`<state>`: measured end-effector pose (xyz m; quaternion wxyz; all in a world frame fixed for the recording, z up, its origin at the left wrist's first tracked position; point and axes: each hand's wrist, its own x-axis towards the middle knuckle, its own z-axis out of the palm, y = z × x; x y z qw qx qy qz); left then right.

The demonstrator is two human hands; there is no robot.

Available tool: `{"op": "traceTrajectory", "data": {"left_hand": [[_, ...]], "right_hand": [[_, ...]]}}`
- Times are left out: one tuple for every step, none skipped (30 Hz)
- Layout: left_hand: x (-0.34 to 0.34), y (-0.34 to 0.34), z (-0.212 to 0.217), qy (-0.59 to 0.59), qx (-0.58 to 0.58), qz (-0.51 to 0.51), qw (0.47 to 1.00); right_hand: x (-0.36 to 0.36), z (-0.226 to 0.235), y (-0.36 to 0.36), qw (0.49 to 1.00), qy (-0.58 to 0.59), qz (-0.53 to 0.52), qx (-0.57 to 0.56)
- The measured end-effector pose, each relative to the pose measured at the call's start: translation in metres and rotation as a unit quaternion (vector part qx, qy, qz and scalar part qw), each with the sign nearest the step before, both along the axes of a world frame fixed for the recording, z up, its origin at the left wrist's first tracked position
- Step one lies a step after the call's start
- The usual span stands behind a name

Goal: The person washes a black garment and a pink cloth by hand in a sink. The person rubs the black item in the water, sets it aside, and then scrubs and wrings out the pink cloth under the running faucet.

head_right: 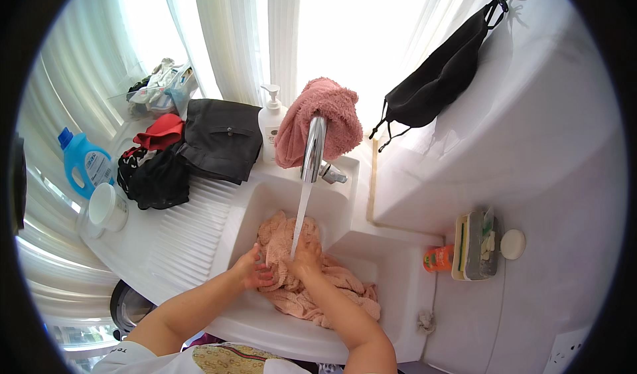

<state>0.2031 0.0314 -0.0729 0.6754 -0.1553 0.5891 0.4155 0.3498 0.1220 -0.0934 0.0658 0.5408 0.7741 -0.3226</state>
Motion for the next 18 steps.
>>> {"op": "traceTrajectory", "data": {"left_hand": [[0.002,-0.002,-0.001,0.023,-0.003,-0.006,1.0],[0.004,-0.002,0.001,0.044,-0.005,-0.016,0.999],[0.004,-0.002,0.006,0.036,0.008,-0.02,0.999],[0.004,-0.002,0.02,0.029,0.02,-0.023,0.999],[0.005,-0.002,0.025,0.035,0.032,-0.022,0.999],[0.006,-0.003,0.03,0.04,0.042,-0.022,0.998],[0.006,-0.003,0.032,0.059,0.054,-0.016,0.997],[0.004,-0.004,0.025,0.071,0.067,-0.013,0.995],[0.002,-0.004,0.018,0.084,0.081,-0.011,0.993],[-0.005,-0.007,-0.014,0.088,0.094,-0.004,0.992],[-0.007,-0.008,-0.031,0.09,0.111,-0.003,0.99],[-0.003,-0.009,-0.03,0.029,0.183,-0.009,0.983],[-0.002,-0.012,-0.029,-0.032,0.252,-0.012,0.967],[0.0,-0.013,-0.028,-0.092,0.32,-0.016,0.943],[-0.003,-0.016,-0.039,-0.173,0.178,-0.034,0.968],[0.0,-0.018,-0.036,-0.198,0.173,-0.038,0.964],[0.005,-0.018,-0.029,-0.223,0.169,-0.047,0.959],[0.011,-0.018,-0.02,-0.247,0.165,-0.054,0.953]], "right_hand": [[-0.01,-0.002,-0.011,0.998,-0.052,0.018,-0.028],[-0.017,-0.008,-0.019,0.998,-0.041,0.018,-0.043],[-0.022,-0.016,-0.026,0.998,-0.031,0.017,-0.059],[-0.027,-0.021,-0.032,0.997,-0.02,0.016,-0.074],[-0.031,-0.021,-0.037,0.999,-0.028,0.02,0.017],[-0.03,-0.033,-0.039,1.0,0.017,-0.02,-0.009],[-0.032,-0.039,-0.039,0.996,0.062,-0.059,-0.033],[-0.029,-0.045,-0.041,0.994,0.09,-0.05,-0.042],[-0.027,-0.05,-0.042,0.991,0.12,-0.042,-0.05],[-0.02,-0.029,-0.049,0.99,0.129,0.023,-0.044],[-0.008,-0.006,-0.055,0.987,0.136,0.083,-0.035],[0.004,0.02,-0.061,0.981,0.164,0.096,-0.037],[0.014,0.048,-0.066,0.974,0.193,0.114,-0.04],[0.025,0.074,-0.069,0.965,0.222,0.131,-0.043],[0.031,0.098,-0.065,0.957,0.243,0.151,-0.052],[0.037,0.124,-0.058,0.948,0.264,0.169,-0.062],[0.044,0.139,-0.051,0.939,0.284,0.182,-0.068],[0.051,0.139,-0.043,0.937,0.303,0.158,-0.071]]}}
